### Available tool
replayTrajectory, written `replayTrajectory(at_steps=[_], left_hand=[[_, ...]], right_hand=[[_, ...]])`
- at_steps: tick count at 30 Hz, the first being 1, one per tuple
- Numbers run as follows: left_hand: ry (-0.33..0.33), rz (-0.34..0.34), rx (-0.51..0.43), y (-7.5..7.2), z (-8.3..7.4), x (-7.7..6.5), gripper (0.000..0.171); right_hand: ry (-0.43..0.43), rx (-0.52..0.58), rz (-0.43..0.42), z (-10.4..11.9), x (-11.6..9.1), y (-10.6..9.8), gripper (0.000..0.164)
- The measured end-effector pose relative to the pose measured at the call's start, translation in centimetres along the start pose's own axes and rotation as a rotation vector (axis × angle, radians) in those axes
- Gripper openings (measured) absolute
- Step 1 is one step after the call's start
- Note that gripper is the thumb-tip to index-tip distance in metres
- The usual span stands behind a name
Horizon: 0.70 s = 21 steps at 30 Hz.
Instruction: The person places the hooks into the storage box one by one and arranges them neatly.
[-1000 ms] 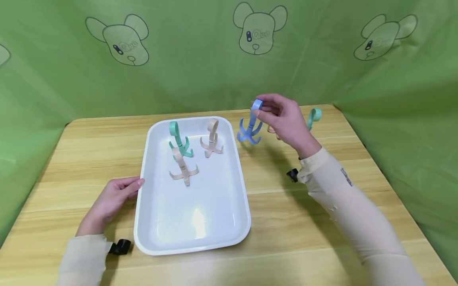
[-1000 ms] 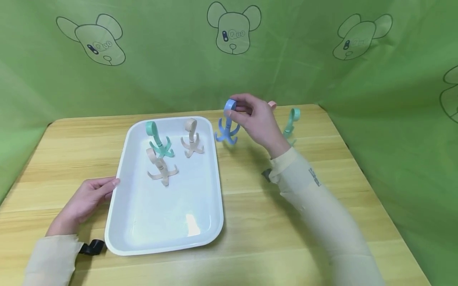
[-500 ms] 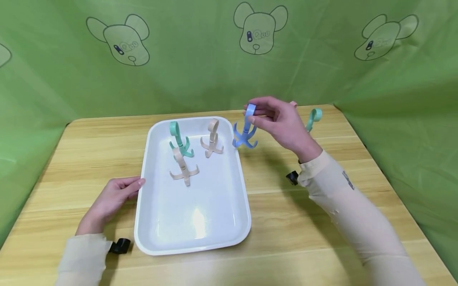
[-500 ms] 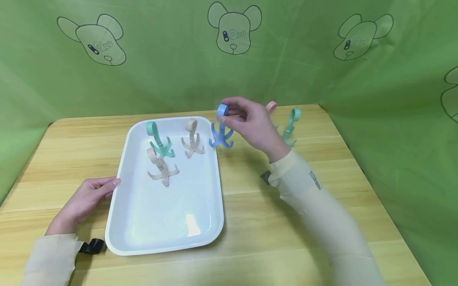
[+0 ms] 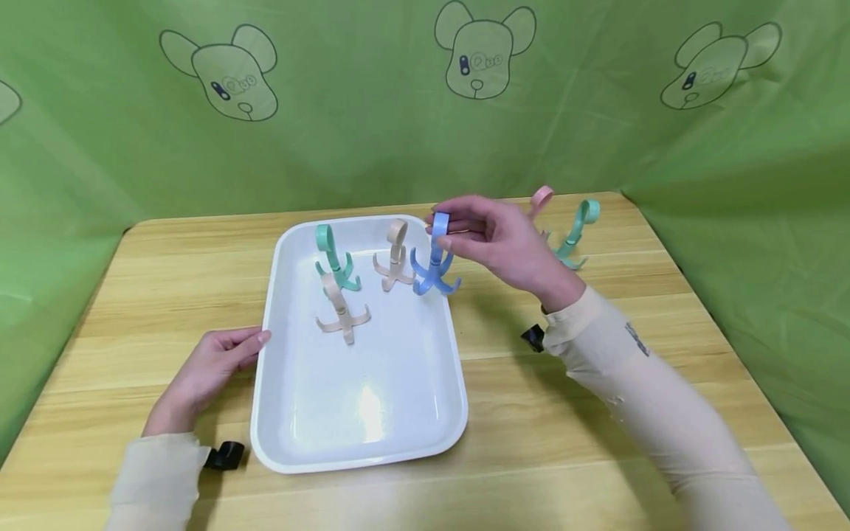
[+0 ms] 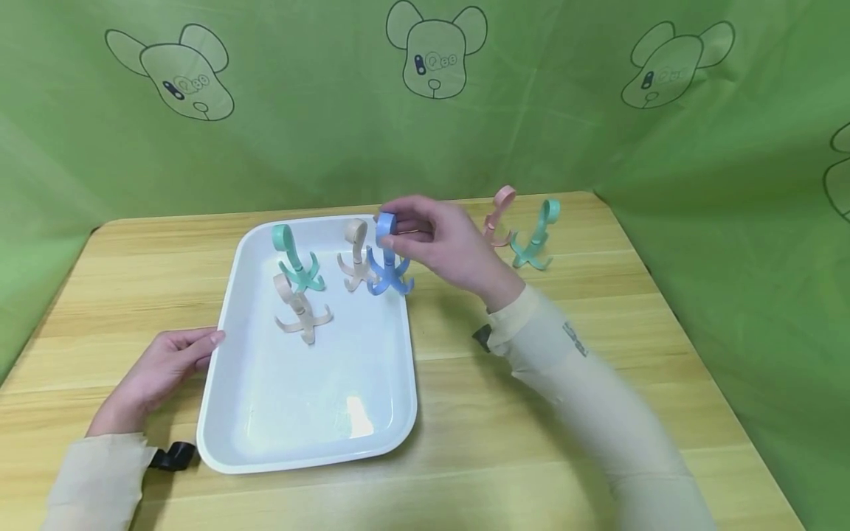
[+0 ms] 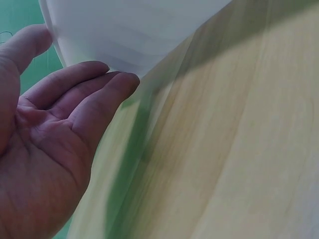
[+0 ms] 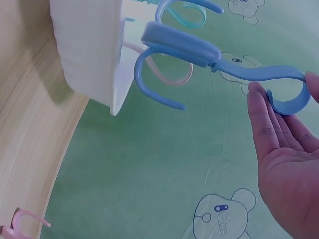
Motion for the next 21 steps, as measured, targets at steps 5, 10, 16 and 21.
replayTrajectory(at_steps=[5, 10, 16, 21], left_hand=[[0.008, 0.000, -0.002, 0.1, -0.1, 0.1, 0.049], [0.004, -0.004, 0.004, 0.1, 0.0, 0.0, 0.051], [-0.003, -0.010, 0.007, 0.1, 0.1, -0.1, 0.051], [0.000, -0.012, 0.004, 0.2, 0.1, -0.2, 0.052]], right_hand=[[-0.017, 0.019, 0.028, -0.2, 0.1, 0.6, 0.039], [-0.030, 0.028, 0.060, -0.7, 0.2, 1.2, 0.038], [-0.009, 0.057, 0.108, -1.2, 0.4, 2.3, 0.039], [0.016, 0.059, 0.148, -1.9, 0.4, 3.1, 0.039]])
Point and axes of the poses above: each hand's wrist, its own x-axis towards the middle knuckle, its own y-axis out of the palm, z = x × y, the point moved 5 cm from there along x, towards the middle knuckle, and after that the axes turned 6 degrees about x, right-handed, at the moved point
